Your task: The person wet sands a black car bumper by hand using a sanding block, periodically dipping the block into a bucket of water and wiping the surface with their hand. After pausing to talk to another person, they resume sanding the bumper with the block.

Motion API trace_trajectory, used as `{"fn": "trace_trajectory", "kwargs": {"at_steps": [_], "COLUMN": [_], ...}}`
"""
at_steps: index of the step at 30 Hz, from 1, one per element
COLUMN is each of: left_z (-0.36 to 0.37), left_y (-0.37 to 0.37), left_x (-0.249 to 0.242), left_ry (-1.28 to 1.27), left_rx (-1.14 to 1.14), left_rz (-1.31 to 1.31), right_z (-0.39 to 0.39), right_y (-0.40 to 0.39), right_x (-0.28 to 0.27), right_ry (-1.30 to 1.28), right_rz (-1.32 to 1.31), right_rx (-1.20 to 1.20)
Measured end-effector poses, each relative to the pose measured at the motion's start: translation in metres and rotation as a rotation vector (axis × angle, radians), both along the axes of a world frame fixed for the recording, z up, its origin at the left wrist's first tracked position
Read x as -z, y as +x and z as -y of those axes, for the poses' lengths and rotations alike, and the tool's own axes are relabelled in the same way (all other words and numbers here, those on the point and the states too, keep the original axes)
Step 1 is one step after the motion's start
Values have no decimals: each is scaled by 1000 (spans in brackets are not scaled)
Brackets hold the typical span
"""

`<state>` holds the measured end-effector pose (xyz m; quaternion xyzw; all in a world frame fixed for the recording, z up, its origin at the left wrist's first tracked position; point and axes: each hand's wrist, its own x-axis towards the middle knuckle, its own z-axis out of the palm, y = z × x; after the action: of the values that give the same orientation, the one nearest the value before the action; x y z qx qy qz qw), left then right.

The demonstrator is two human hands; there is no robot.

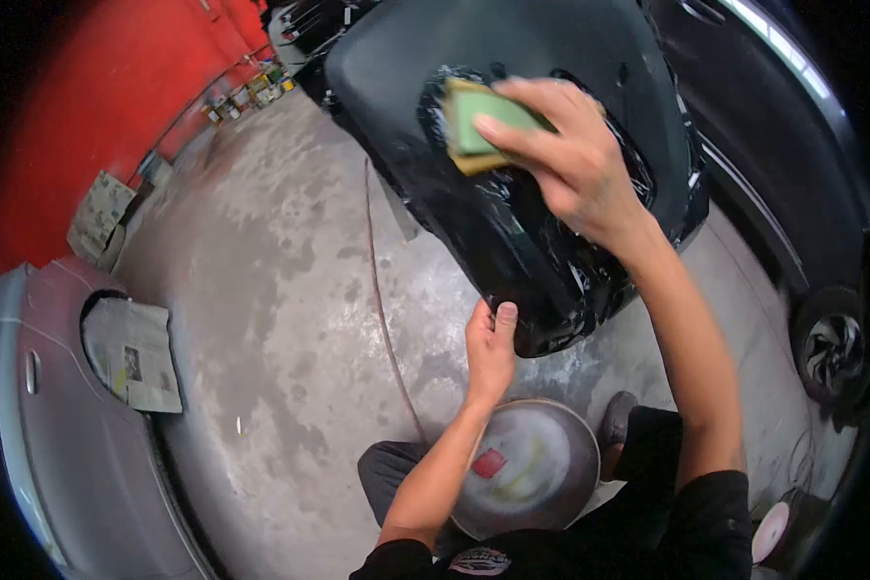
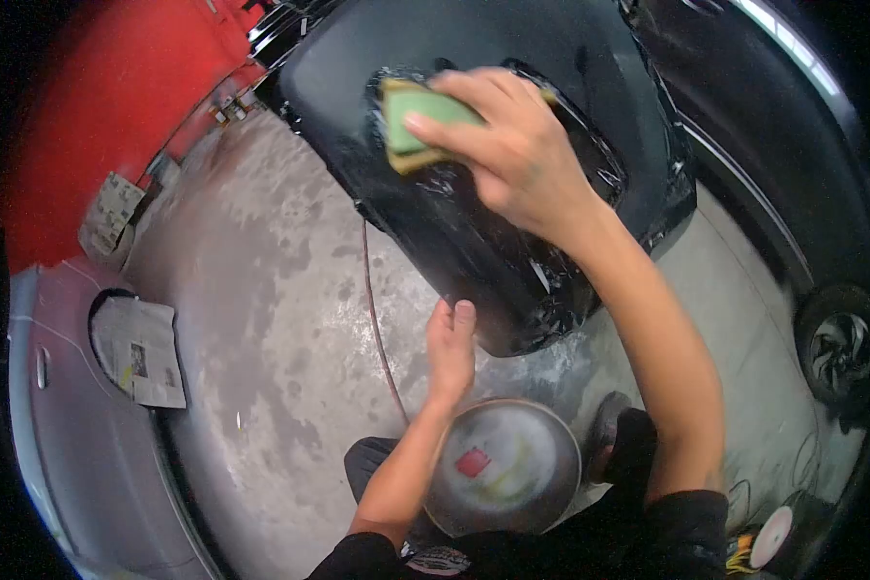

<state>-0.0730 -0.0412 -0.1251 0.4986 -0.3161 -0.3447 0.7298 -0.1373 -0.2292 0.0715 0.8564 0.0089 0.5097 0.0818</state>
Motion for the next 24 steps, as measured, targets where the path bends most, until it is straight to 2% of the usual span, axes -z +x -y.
{"fn": "trace_trajectory", "kwargs": {"at_steps": [4, 6, 7, 9, 10, 11, 12, 14, 15, 17, 19, 20, 22, 24], "left_z": [-12, -12, -10, -13, -12, -10, -8, -6, -6, 1, 18, 27, 42, 46], "left_y": [10, 10, 11, 12, 15, 22, 34, 56, 64, 87, 106, 118, 136, 139], "left_x": [6, 6, 5, -16, -26, -27, -29, -55, -84, -131, -168, -183, -205, -213], "left_ry": [99, 81, 60, 44, 28, 37, -13, -70, -73, 6, 51, 58, 205, 244], "left_rx": [62, 34, 9, -23, -51, -50, -174, -345, -392, -498, -567, -565, -500, -478], "left_rz": [-33, -30, -39, 31, 89, 106, 322, 702, 864, 1360, 1621, 1639, 1890, 1962], "right_z": [-9, -16, -20, -30, -34, -40, -45, -47, -47, -51, -52, -52, -51, -51], "right_y": [14, -3, -16, -47, -59, -69, -77, -90, -94, -100, -103, -101, -96, -93], "right_x": [-13, 4, 13, 35, 44, 54, 65, 89, 101, 116, 126, 126, 124, 122], "right_ry": [8, 203, 203, 817, 824, 1091, 1358, 1422, 1477, 1471, 1408, 1426, 1416, 1402], "right_rz": [105, 172, 183, 311, 325, 377, 428, 417, 384, 366, 318, 302, 283, 281], "right_rx": [36, 50, 45, -147, -151, -315, -491, -512, -518, -527, -633, -673, -683, -697]}}
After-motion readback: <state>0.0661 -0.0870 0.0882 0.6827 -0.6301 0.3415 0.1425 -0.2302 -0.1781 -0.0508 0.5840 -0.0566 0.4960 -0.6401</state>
